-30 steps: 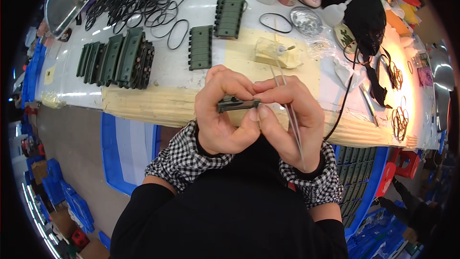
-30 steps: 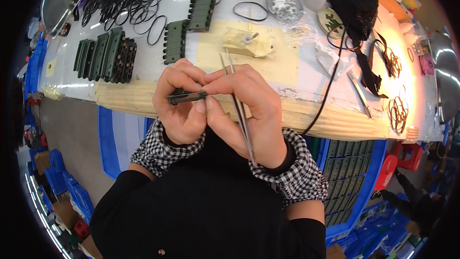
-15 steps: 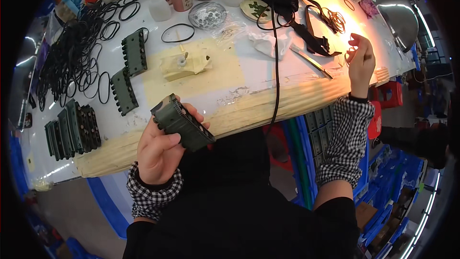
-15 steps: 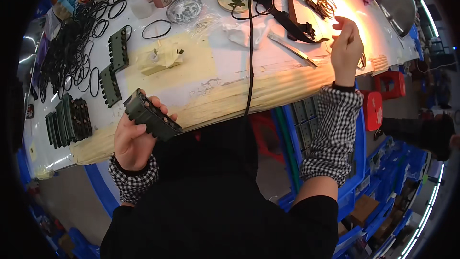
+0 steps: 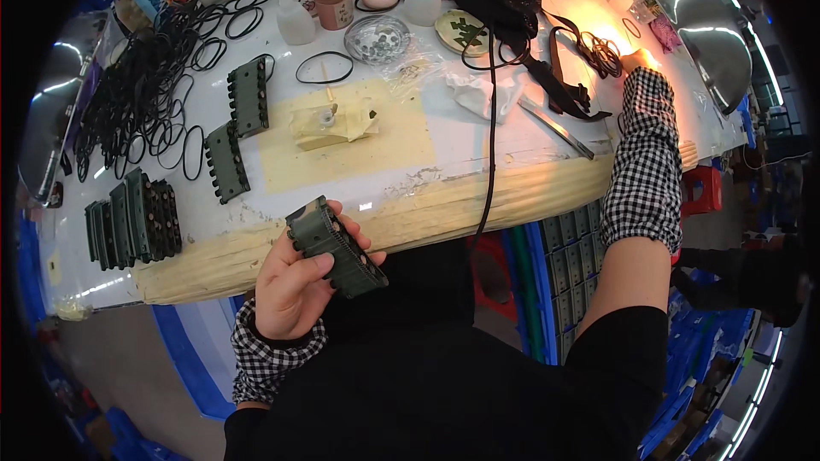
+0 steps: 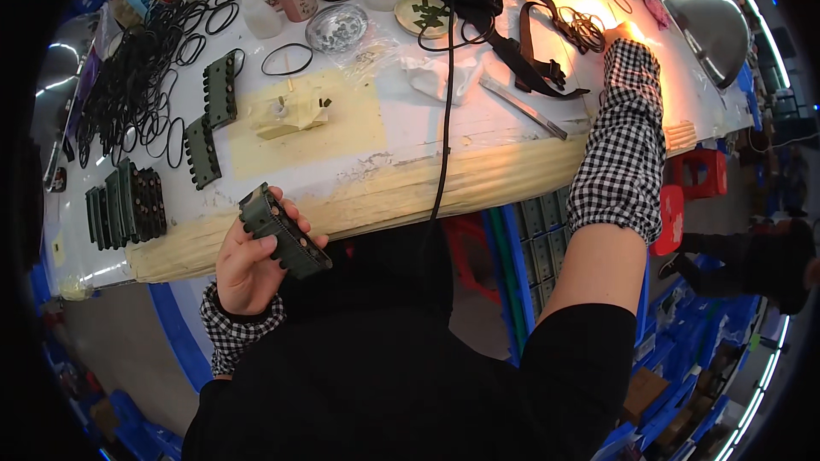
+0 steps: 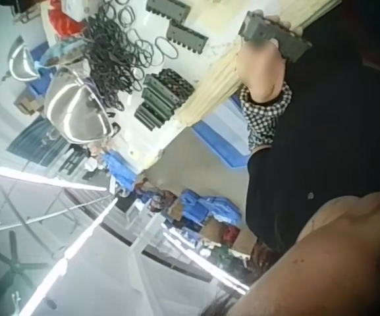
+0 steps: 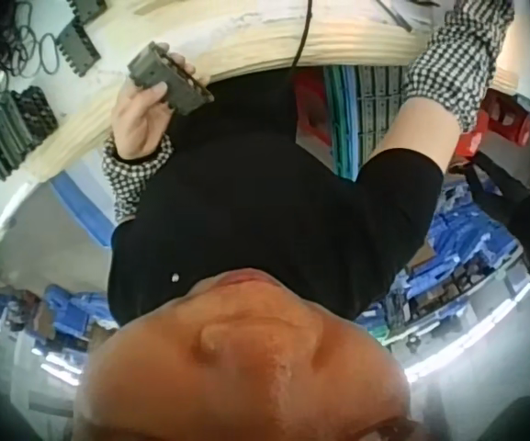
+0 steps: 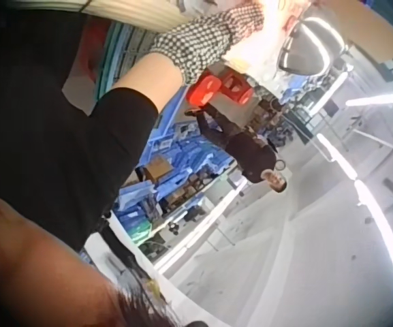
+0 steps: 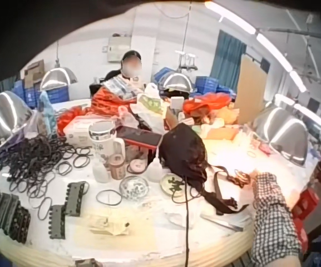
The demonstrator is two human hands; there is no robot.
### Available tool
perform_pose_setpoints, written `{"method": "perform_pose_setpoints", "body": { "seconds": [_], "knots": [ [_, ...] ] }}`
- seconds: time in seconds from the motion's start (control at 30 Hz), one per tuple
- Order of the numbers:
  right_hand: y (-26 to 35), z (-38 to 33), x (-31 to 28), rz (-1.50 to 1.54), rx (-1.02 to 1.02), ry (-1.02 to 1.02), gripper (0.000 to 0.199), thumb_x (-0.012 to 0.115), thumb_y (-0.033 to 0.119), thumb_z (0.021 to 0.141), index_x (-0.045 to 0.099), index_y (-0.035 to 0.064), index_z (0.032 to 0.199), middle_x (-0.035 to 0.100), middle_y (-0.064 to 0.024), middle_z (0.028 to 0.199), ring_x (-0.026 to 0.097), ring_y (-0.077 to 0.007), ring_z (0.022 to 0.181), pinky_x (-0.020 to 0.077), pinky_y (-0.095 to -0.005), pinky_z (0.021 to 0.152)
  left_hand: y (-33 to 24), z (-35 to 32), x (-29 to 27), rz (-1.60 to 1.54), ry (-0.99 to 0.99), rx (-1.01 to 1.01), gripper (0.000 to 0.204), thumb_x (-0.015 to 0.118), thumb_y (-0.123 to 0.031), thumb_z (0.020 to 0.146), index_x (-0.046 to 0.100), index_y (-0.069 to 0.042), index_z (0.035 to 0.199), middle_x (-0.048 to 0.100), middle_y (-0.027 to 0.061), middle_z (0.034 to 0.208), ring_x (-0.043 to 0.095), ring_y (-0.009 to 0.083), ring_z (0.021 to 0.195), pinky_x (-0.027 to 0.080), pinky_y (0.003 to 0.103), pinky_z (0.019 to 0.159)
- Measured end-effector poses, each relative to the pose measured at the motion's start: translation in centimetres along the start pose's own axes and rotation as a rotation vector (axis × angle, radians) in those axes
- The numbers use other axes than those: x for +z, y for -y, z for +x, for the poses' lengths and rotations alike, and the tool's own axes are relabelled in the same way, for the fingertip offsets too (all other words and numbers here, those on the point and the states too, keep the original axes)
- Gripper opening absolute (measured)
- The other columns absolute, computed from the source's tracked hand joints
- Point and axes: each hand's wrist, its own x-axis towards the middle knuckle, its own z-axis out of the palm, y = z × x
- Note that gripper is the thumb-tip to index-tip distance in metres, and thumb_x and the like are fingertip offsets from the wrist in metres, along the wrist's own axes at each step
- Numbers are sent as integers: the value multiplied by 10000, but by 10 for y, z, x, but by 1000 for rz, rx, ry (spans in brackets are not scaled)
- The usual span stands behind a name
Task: Manually assembling small plastic toy tank components using tweezers to thread and secure wires.
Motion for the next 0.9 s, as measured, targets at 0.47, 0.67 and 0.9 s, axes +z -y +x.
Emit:
{"method": "perform_pose_setpoints", "body": {
  "seconds": [0.47,0.67,0.9],
  "knots": [
    [-12,-68,-12,351,-313,-806,271,653,334,837,703,131,1009,707,-64,942,670,-198,871,504,-318,778,4,2,-7,-113,65,-55,498,462,29,855,347,19,1340,500,149,1203,536,272,1130,413,537,1023],
    [58,-236,-28,1045,-862,-130,221,606,147,901,661,-16,1039,698,-53,880,647,-120,804,485,-236,728,-8,0,-12,-8,147,67,539,474,-7,840,331,70,1354,358,228,1396,566,255,1098,430,518,1005],
    [94,-382,-19,1151,-1095,410,191,601,122,905,635,-26,1022,668,-64,888,622,-97,798,444,-209,690,-7,33,10,-86,366,25,660,540,-44,786,267,136,1359,131,293,1498,576,255,1007,518,495,893]
  ]
}}
